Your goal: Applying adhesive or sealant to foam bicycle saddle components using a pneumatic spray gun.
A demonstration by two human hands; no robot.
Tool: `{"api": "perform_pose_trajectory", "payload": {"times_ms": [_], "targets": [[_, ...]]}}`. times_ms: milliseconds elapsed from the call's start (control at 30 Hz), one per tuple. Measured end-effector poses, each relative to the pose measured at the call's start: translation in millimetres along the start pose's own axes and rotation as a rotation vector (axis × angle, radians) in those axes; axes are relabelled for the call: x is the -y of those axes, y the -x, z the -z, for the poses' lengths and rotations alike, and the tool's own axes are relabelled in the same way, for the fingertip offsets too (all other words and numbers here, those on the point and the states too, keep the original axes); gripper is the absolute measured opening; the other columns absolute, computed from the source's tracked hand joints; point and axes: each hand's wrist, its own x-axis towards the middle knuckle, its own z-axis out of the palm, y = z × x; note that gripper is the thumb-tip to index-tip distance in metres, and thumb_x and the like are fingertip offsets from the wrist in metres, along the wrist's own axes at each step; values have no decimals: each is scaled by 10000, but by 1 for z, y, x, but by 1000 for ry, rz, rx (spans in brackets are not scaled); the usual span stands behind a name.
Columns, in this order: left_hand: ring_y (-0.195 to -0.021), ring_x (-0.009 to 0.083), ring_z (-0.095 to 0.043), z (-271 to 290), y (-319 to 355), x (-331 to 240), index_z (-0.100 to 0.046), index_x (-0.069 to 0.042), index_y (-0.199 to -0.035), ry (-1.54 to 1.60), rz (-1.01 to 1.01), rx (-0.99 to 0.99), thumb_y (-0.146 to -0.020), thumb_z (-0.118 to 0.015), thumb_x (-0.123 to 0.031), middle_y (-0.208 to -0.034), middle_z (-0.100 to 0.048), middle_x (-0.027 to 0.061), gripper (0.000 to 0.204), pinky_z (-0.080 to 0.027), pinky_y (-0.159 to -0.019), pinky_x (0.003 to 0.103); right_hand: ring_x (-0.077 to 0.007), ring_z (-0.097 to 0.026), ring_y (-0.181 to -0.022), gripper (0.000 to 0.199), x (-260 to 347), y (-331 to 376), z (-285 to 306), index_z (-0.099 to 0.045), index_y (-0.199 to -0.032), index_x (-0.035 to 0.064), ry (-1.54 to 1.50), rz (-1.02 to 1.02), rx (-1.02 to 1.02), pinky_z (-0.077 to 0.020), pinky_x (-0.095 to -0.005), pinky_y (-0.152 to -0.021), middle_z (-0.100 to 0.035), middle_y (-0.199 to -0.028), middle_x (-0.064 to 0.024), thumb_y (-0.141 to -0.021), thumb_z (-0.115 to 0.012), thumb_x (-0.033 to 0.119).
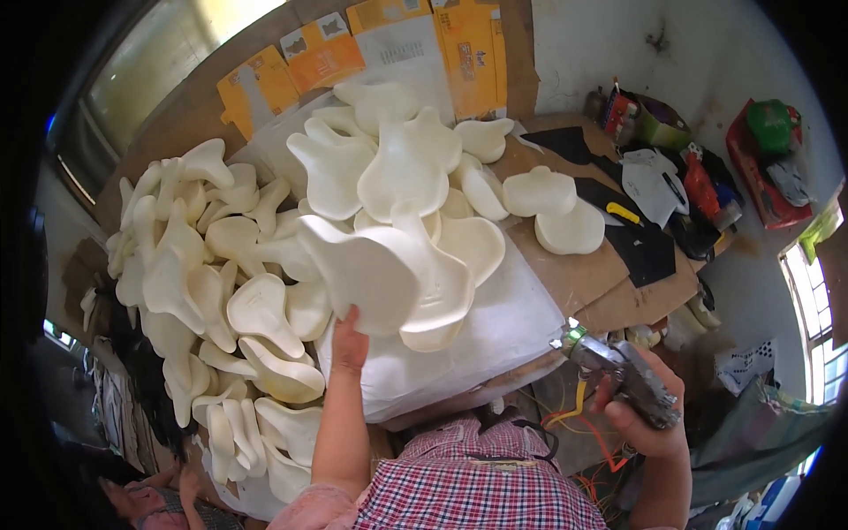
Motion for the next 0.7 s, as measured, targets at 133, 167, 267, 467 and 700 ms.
{"api": "perform_pose_trajectory", "payload": {"times_ms": [133, 167, 267, 467, 700], "targets": [[-1158, 181, -476, -11, -7, 27, -582, -38, -1171, -505, 10, 93, -782, -686, -97, -1358, -414, 51, 408, -394, -962, 317, -153, -593, -744, 665, -10, -29, 8, -466, -1222, -49, -72, 59, 79, -483, -289, -687, -607, -844, -80, -712, -763, 256], [-1154, 181, -477, -16, -9, 29, -599, -29, -1151, -778, -76, 135, -761, -700, -94, -1370, -390, 43, 407, -400, -949, 303, -150, -589, -765, 669, -17, -34, 10, -462, -1226, -49, -44, 44, 78, -478, -286, -696, -606, -858, -80, -716, -763, 261], [-1159, 187, -468, -44, 10, -2, -614, -18, -1128, -772, -19, 93, -737, -711, -74, -1377, -355, 46, 406, -401, -944, 298, -141, -578, -808, 663, -40, -61, 18, -445, -1246, -46, 13, 27, 171, -465, -273, -717, -604, -881, -80, -738, -750, 250], [-1014, 229, -594, 55, 118, -106, -473, -1, -1244, -299, -169, -562, -776, -635, -34, -1124, -600, 101, 496, -490, -882, 354, -130, -582, -821, 589, -63, -113, 2, -445, -1261, -29, 74, -3, 370, -474, -276, -740, -606, -878, -77, -754, -711, 108], [-1220, 338, -421, 180, 143, -201, -403, -10, -1305, -1352, -239, -1791, -770, -697, -160, -1321, -430, 187, 629, -368, -1006, 467, -147, -595, -842, 570, -59, -148, -55, -449, -1273, -2, 22, -6, 479, -482, -288, -753, -620, -912, -78, -756, -685, 43]]}}
